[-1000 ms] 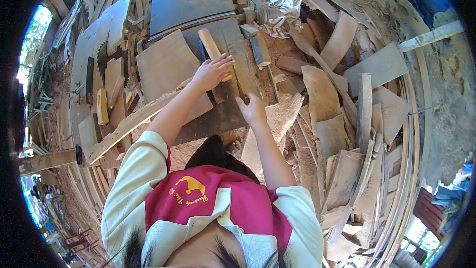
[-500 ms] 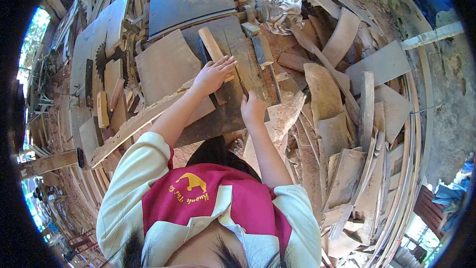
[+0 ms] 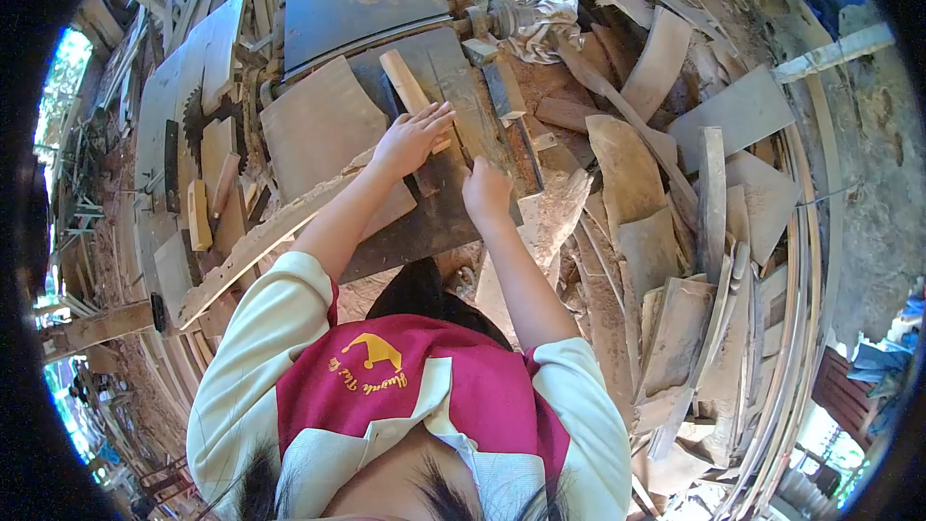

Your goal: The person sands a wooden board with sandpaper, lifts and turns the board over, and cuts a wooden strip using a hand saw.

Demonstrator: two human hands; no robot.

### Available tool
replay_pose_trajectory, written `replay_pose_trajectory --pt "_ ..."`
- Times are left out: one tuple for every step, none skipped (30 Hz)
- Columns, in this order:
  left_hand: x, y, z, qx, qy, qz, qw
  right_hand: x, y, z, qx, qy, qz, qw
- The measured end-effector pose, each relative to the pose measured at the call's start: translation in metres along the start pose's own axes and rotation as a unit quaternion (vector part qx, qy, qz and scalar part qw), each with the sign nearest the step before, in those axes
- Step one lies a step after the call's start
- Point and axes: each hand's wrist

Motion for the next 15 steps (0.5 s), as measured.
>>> replay_pose_trajectory --pt "0.001 0.001 0.000 0.001 -0.009 0.009 1.000 -0.008 0.010 0.005 0.010 0.030 -0.015 0.999" --pt "0.003 0.002 0.000 0.002 -0.011 0.011 1.000 -0.011 0.017 0.009 0.019 0.060 -0.029 0.998" --pt "0.003 0.001 0.001 -0.001 -0.012 0.012 1.000 -0.009 0.019 0.011 0.017 0.058 -0.029 0.998" --pt "0.003 0.000 0.001 -0.005 -0.012 0.013 1.000 -0.005 0.020 0.013 0.034 0.071 -0.038 0.996" --pt "0.002 0.000 0.000 -0.005 -0.014 0.014 1.000 -0.003 0.021 0.015 0.051 0.084 -0.047 0.994" --pt "0.001 0.000 -0.001 -0.004 -0.038 -0.002 0.999 -0.001 0.021 0.017 0.050 0.082 -0.047 0.994" --pt "0.001 -0.001 -0.001 -0.003 -0.060 -0.019 0.998 0.002 0.021 0.018 0.055 0.090 -0.043 0.994" --pt "0.002 -0.003 -0.002 -0.002 -0.059 -0.020 0.998 0.004 0.020 0.017 0.061 0.098 -0.039 0.993" --pt "0.005 -0.005 -0.001 -0.062 -0.106 -0.007 0.992 0.004 0.020 0.016 0.062 0.098 -0.039 0.992" --pt "0.008 -0.007 0.000 -0.120 -0.153 0.004 0.981 0.003 0.019 0.016 0.058 0.093 -0.033 0.993" --pt "0.009 -0.006 0.001 -0.120 -0.154 0.003 0.981 0.003 0.018 0.015 0.053 0.088 -0.027 0.994" --pt "0.010 -0.004 0.002 -0.116 -0.105 0.005 0.988 0.002 0.018 0.016 0.053 0.087 -0.028 0.994" --pt "0.011 -0.002 0.002 -0.113 -0.055 0.007 0.992 0.001 0.019 0.015 0.047 0.079 -0.024 0.996" --pt "0.012 -0.002 0.002 -0.114 -0.054 0.006 0.992 0.001 0.019 0.015 0.041 0.070 -0.018 0.997" --pt "0.013 -0.001 0.002 -0.107 -0.062 0.019 0.992 0.001 0.020 0.015 0.041 0.071 -0.017 0.996"
Point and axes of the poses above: each hand's wrist, its own z-axis towards the middle knuckle, its own x-axis out of the palm, y = z × x, and after that the axes turned 9 degrees about -x, right-handed
